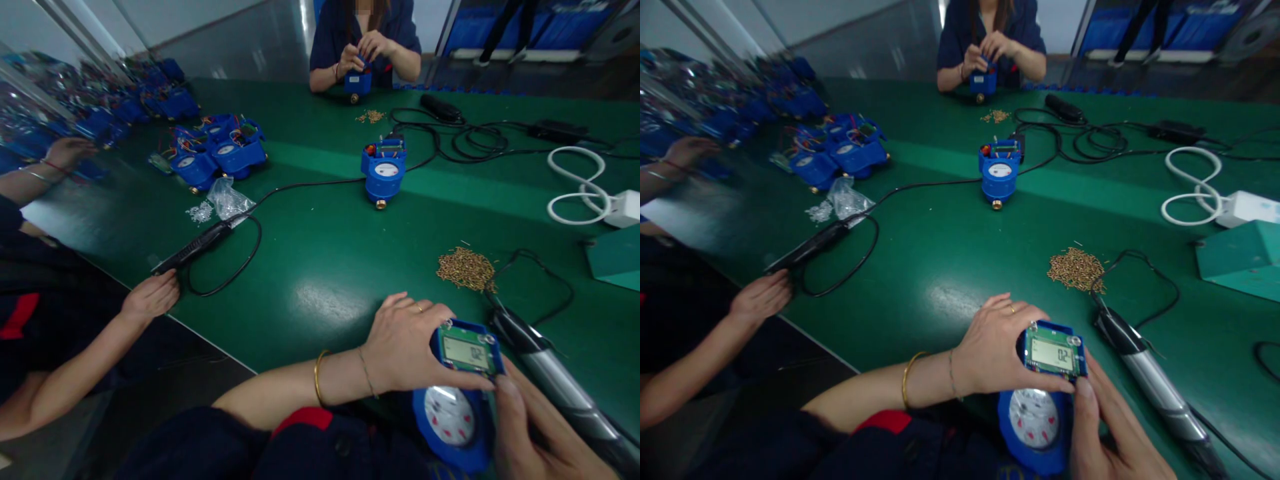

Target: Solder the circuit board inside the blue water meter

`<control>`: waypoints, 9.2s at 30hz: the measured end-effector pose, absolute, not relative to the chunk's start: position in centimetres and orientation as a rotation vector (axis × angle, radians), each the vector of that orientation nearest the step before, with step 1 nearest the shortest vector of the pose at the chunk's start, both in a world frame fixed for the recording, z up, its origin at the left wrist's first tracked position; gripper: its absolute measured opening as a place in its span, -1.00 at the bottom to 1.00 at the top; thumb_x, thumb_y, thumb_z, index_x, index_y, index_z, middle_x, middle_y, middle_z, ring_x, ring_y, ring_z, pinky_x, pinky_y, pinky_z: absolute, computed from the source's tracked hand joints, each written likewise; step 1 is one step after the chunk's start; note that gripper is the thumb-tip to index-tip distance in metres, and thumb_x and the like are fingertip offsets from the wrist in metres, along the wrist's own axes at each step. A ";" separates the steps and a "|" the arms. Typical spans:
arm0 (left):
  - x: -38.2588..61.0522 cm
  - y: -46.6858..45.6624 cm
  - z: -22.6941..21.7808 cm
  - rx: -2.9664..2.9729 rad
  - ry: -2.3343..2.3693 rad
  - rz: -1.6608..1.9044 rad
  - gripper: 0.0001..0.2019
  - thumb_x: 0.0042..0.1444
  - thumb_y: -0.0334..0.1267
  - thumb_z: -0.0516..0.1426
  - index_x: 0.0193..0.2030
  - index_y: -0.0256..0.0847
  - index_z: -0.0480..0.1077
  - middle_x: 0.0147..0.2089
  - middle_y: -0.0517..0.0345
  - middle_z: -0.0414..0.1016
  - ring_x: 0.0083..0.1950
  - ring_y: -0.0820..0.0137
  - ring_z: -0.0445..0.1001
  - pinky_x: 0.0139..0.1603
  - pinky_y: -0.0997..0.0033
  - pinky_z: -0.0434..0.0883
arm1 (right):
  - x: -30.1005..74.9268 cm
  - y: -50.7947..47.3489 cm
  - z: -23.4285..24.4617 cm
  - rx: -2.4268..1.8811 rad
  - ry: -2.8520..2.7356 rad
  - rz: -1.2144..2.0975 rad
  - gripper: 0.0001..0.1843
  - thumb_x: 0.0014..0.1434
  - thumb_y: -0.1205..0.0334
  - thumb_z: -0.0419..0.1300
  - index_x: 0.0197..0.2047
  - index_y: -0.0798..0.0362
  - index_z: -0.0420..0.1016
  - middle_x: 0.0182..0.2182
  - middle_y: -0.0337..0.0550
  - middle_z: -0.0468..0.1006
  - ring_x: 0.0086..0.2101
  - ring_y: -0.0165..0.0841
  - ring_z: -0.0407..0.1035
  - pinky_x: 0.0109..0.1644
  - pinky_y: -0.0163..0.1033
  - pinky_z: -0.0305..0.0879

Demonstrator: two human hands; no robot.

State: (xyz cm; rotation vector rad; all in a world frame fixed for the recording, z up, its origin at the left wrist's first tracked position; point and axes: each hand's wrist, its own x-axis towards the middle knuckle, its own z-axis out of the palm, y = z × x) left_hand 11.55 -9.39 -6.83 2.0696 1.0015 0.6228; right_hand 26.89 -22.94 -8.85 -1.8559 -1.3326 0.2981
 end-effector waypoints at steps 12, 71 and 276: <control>11.6 -9.3 -7.0 2.131 0.990 0.572 -0.40 -0.15 0.26 0.31 -0.10 -0.14 0.46 -0.22 0.12 0.60 -0.12 0.17 0.58 0.07 0.09 0.39 | 30.6 -17.4 -9.6 -1.293 -1.296 1.094 -0.29 0.16 -0.06 0.38 0.32 -0.10 0.34 0.21 -0.03 0.41 0.15 -0.16 0.35 0.09 -0.34 0.42; 9.9 -7.8 -7.9 1.815 0.559 0.764 -0.41 -0.05 -0.11 0.39 0.12 -0.23 0.39 0.15 -0.07 0.55 0.18 0.23 0.51 0.26 0.23 0.38 | 33.3 -14.8 -5.1 -1.373 -2.184 0.537 -0.34 0.25 0.00 0.30 0.36 -0.15 0.27 0.11 -0.18 0.52 -0.04 -0.21 0.53 0.09 -0.19 0.50; 11.9 -7.6 -8.5 1.607 0.745 0.424 -0.17 -0.23 0.01 0.41 0.16 -0.16 0.17 0.12 -0.15 0.48 0.16 -0.09 0.47 0.12 -0.09 0.44 | 31.0 -7.9 -2.8 -1.998 -1.416 1.733 -0.35 -0.23 -0.34 0.45 -0.57 0.09 0.35 -0.55 -0.19 0.37 -0.46 -0.39 0.20 -0.38 -0.33 0.15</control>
